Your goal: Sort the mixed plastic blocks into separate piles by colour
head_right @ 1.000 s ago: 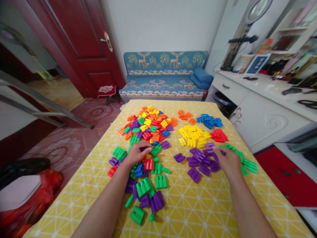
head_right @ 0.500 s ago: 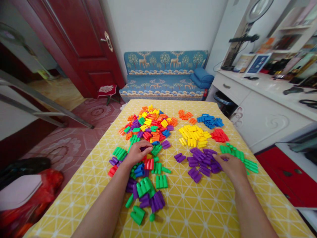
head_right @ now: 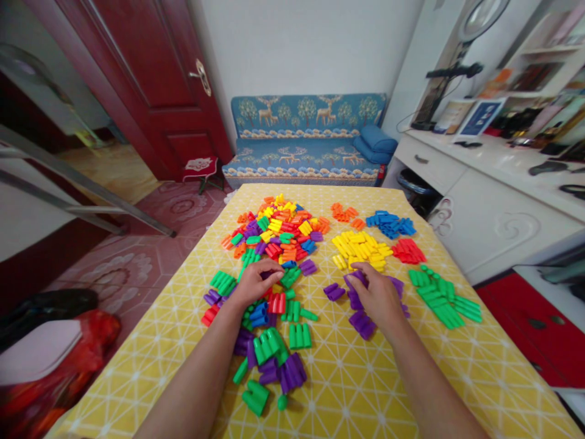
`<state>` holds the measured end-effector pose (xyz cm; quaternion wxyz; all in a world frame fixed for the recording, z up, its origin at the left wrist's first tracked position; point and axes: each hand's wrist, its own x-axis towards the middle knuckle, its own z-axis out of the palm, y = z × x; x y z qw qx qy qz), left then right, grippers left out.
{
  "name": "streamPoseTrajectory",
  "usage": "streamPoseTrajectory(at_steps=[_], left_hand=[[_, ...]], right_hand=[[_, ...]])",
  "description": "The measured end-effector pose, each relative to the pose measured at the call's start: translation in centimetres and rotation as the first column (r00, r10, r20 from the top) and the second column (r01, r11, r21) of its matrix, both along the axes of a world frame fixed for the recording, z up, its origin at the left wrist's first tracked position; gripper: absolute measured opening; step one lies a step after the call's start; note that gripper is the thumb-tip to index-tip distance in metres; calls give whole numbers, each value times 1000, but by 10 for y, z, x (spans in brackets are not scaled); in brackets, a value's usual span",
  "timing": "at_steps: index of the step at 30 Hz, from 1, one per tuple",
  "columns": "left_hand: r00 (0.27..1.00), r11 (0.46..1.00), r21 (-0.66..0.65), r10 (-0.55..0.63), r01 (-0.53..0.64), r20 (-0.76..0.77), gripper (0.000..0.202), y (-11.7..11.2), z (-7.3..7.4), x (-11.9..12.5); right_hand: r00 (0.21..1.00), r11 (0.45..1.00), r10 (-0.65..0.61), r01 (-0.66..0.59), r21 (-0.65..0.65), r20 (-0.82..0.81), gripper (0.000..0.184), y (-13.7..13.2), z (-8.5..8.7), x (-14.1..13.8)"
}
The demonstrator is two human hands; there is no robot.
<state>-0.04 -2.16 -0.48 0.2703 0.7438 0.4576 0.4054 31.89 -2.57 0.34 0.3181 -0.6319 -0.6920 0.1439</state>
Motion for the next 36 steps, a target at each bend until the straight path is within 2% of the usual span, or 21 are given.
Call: streamPoseTrajectory(at_steps=[4, 7, 10, 12, 15, 19, 21, 25, 28, 31, 34, 36], left_hand=[[1000, 1000, -9, 8, -8, -9, 17, 0, -1, 0], [1000, 1000, -10, 6, -6, -13, 18, 1, -2, -1], [1000, 1000, -4, 8, -8, -12, 17, 1, -4, -1], [1000, 1000, -3, 9, -9, -11, 17, 1, -5, -1], [1000, 1000, -5, 11, -11, -13, 17, 2, -5, -1], [1000, 1000, 2, 5, -5, -16, 18, 1, -3, 0], [1000, 1000, 6, 5, -5, -16, 18, 1, -2, 0], [1000, 1000, 7, 10, -10, -5, 17, 0, -1, 1], [1000, 1000, 8, 3, -3, 9, 18, 1, -2, 1], [998, 999, 9, 30, -31, 59, 23, 1, -3, 1], [971, 993, -32, 118, -114, 209, 28, -1, -1, 2], [923, 986, -78, 168, -150, 347, 30, -4, 6, 3]], right_hand=[[978, 986, 130, -145, 84, 161, 29, 0, -4, -15], [957, 977, 130, -167, 130, 258, 26, 2, -10, -12], [954, 975, 91, -144, 169, 284, 21, 2, -12, -10], [971, 967, 82, -132, 217, 226, 19, 0, -11, -15], [981, 947, 189, -195, 255, 47, 18, -7, -4, -38], [905, 922, 370, -329, 206, -210, 19, -16, 1, -85], [867, 927, 373, -334, 169, -331, 23, -16, -2, -108], [804, 966, 256, -233, 111, -537, 26, -6, -19, -138], [785, 978, 202, -194, 76, -585, 20, 3, -30, -144], [771, 976, 205, -209, 64, -603, 15, 6, -33, -142], [749, 972, 210, -229, 52, -629, 13, 6, -35, -138], [737, 971, 208, -234, 45, -644, 13, 6, -37, -137]])
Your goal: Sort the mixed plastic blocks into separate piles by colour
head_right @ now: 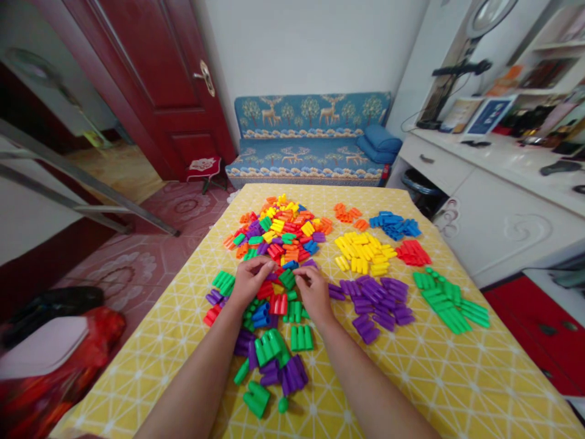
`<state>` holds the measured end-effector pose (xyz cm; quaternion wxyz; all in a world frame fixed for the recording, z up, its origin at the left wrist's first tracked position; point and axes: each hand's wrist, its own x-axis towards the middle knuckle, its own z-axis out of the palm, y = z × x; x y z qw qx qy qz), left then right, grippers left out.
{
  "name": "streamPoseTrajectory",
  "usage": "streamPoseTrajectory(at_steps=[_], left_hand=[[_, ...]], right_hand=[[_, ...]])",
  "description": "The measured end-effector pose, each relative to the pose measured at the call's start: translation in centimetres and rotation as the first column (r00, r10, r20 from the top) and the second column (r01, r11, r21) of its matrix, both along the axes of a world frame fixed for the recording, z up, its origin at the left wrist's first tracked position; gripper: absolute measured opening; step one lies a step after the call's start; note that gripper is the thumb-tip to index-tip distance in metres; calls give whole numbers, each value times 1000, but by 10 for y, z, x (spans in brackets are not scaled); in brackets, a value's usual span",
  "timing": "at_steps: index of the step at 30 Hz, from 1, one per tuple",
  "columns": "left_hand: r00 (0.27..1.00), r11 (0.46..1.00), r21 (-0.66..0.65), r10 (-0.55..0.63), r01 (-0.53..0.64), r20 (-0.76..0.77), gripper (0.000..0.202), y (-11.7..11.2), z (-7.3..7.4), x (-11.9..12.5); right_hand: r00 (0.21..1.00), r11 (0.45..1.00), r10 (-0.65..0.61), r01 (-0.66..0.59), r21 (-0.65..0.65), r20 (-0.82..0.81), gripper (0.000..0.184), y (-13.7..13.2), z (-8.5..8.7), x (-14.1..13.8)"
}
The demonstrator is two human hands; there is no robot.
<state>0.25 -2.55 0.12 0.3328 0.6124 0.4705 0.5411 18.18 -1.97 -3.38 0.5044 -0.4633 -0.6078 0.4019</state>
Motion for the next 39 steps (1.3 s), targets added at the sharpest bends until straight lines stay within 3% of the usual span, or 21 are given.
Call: streamPoseTrajectory(at_steps=[2, 4, 7, 9, 12, 15, 18, 23, 28, 30, 32, 36, 39], left_hand=[[995, 1000, -5, 22, -22, 102, 31, -3, 11, -1], [995, 999, 3, 48, -49, 89, 33, -5, 25, -8], [981, 989, -36, 140, -146, -133, 35, -8, 42, -36], [899, 962, -95, 199, -254, -389, 37, -11, 46, -63], [702, 900, -226, 115, -374, -703, 55, -22, 43, -101], [660, 879, -352, -59, -321, -749, 67, -35, 32, -119], [637, 903, -323, -75, -283, -767, 60, -41, 19, -117], [613, 895, -233, 55, -381, -788, 45, -31, 6, -108], [634, 858, -249, 110, -449, -765, 29, -18, 9, -104], [628, 841, -262, 114, -473, -769, 24, -15, 13, -100], [609, 840, -269, 90, -472, -788, 23, -13, 18, -97], [580, 887, -250, 24, -388, -815, 36, -13, 20, -91], [613, 887, -234, 68, -398, -787, 34, -12, 16, -87]], right_hand=[[1000, 1000, 5, -5, -4, -8, 14, 1, -3, 0], [1000, 1000, 9, -9, 1, -3, 14, 2, -6, 1], [1000, 1000, 13, -13, 2, 9, 14, 3, -7, 2], [1000, 1000, 15, -15, -4, 7, 15, 3, -7, 2], [1000, 1000, 15, -15, -6, -6, 14, 2, -5, 2], [1000, 1000, 14, -14, 0, -22, 14, 2, -3, 2], [999, 1000, -5, 5, -7, -42, 15, 1, -3, 1], [986, 995, -88, 81, -58, -140, 19, 0, -5, 1], [932, 928, -347, 357, 106, -101, 19, 0, -7, 5], [916, 905, -399, 401, 141, -47, 24, 0, -8, 6], [921, 913, -389, 384, 138, 5, 32, 0, -9, 4], [961, 962, -267, 261, 83, 72, 50, 2, -17, -4], [988, 989, -149, 148, 30, 44, 63, 3, -23, -12]])
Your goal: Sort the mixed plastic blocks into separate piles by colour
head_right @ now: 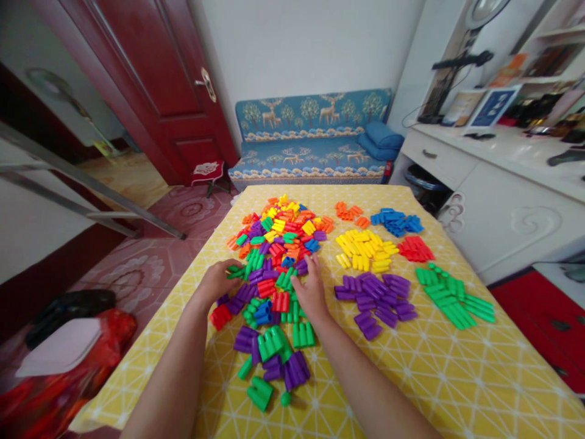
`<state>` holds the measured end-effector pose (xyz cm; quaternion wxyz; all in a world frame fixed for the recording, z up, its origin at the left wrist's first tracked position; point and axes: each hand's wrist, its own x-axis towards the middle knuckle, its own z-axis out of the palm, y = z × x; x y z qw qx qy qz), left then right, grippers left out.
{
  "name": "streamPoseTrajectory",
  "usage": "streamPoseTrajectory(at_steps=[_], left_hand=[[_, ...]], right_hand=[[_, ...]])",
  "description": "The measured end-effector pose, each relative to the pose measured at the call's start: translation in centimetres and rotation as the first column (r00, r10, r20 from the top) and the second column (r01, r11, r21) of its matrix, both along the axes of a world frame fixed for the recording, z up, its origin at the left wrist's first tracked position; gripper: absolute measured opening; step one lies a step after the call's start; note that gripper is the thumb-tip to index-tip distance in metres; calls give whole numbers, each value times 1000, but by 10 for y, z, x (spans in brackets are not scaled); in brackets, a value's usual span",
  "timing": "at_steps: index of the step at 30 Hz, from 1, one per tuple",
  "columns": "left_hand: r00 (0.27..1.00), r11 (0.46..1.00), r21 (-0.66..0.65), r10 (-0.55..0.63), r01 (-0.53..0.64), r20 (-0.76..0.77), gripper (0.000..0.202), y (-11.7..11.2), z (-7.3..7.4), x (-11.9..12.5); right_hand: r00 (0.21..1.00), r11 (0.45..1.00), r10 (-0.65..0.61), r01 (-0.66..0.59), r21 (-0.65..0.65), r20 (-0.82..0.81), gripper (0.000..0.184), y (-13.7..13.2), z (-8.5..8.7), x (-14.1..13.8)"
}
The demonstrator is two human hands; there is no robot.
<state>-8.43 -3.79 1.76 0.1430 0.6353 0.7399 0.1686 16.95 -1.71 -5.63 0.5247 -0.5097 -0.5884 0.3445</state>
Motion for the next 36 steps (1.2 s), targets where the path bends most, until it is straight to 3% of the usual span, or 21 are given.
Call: streamPoseTrajectory(at_steps=[4, 6, 8, 11, 15, 19, 29, 32, 36], left_hand=[[985, 974, 170, 133, -150, 110, 19, 5, -1, 10], [964, 944, 269, 132, -193, 229, 19, 9, 2, 20], [922, 927, 329, 45, -183, 385, 22, 14, 6, 34], [812, 927, 372, -174, -57, 557, 25, 21, 8, 61], [750, 909, 379, -373, 176, 546, 21, 22, 1, 89], [721, 867, 373, -487, 330, 493, 28, 17, -6, 95], [690, 888, 327, -459, 325, 560, 46, 15, -22, 88], [693, 894, 317, -447, 318, 565, 45, 16, -24, 86], [753, 900, 308, -428, 307, 500, 36, 18, -26, 83]], right_hand=[[977, 977, 208, -209, -34, -38, 72, -1, 2, -7], [958, 958, 286, -286, -38, -8, 73, -3, 8, -8], [944, 944, 330, -330, -22, 23, 72, -5, 15, -8], [935, 935, 356, -356, 3, 3, 71, -6, 21, -7], [941, 947, 318, -321, -8, -112, 63, -6, 21, -6], [962, 969, 244, -245, 8, -125, 35, -5, 21, -6], [993, 994, 108, -109, -11, -57, 12, -6, 18, -6], [995, 996, 73, -70, 49, -68, 10, -14, 28, -5], [999, 988, -4, 12, 153, -52, 10, -22, 47, 4]])
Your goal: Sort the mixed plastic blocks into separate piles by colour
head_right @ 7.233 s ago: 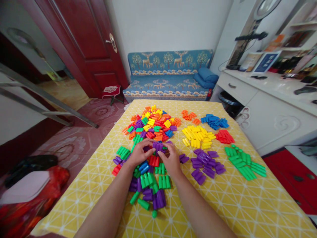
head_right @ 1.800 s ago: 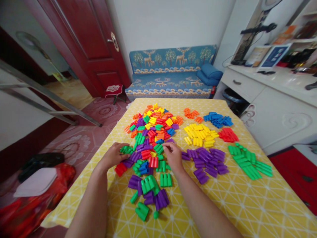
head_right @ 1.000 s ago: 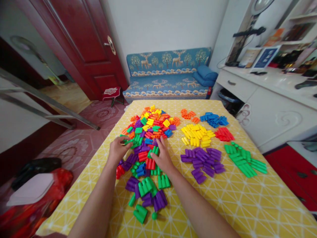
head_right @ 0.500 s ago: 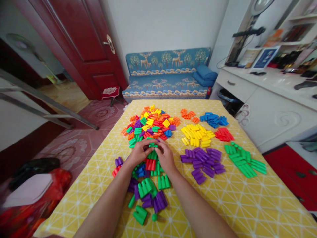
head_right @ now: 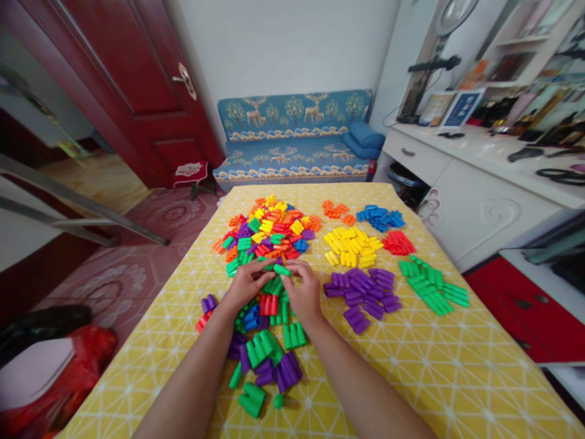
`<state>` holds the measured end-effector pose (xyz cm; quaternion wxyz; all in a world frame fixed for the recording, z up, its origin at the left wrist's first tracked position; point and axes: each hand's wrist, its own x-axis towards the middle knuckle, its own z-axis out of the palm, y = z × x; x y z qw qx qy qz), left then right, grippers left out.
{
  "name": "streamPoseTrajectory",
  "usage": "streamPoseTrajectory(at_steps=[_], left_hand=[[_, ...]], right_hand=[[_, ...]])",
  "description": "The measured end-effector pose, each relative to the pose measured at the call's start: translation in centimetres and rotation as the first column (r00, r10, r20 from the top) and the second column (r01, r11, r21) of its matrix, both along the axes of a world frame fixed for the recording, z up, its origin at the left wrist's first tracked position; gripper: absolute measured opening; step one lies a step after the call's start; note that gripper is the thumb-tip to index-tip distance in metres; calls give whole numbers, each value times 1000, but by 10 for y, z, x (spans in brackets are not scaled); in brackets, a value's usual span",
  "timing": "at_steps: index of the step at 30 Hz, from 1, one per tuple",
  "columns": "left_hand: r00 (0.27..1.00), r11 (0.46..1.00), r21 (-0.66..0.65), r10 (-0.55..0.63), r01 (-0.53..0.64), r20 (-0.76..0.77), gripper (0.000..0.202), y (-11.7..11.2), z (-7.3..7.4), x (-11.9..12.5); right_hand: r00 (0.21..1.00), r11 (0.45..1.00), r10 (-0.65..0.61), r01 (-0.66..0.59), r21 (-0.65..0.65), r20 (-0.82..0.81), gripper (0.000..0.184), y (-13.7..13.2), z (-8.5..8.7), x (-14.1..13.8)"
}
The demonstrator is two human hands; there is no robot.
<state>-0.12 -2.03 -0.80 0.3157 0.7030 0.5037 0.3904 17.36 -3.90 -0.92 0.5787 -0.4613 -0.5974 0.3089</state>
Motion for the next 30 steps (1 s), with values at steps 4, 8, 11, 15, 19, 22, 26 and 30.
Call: streamPoseTrajectory(at_steps=[4, 8, 11, 15, 19, 22, 26, 30], left_hand=[[998, 998, 11, 54, -54, 29, 28, 2, -3, -2], [991, 997, -51, 65, -59, 121, 31, 1, -2, 1], [992, 994, -80, 85, -78, 93, 42, -1, 4, 3], [992, 989, -90, 118, -113, 53, 53, -4, 9, 4], [992, 989, -83, 126, -124, 19, 54, -4, 10, 4], [991, 987, -94, 131, -128, 26, 53, -3, 8, 4], [991, 987, -102, 131, -127, 35, 53, -2, 6, 3], [991, 989, -99, 120, -114, 58, 53, -1, 5, 2]], right_hand=[[983, 982, -185, 184, 32, 15, 17, 10, 16, 44], [844, 853, -520, 505, 136, 129, 35, 29, 16, 131], [632, 756, -636, 624, 198, 442, 37, 34, 5, 201], [403, 757, -567, 599, 262, 718, 35, 27, -11, 253], [275, 752, -546, 577, 318, 791, 32, 18, -18, 260], [334, 760, -598, 524, 383, 729, 30, 17, -19, 250], [625, 884, -467, 344, 316, 626, 31, 18, -21, 229], [731, 962, -273, 226, 155, 626, 29, 16, -25, 205]])
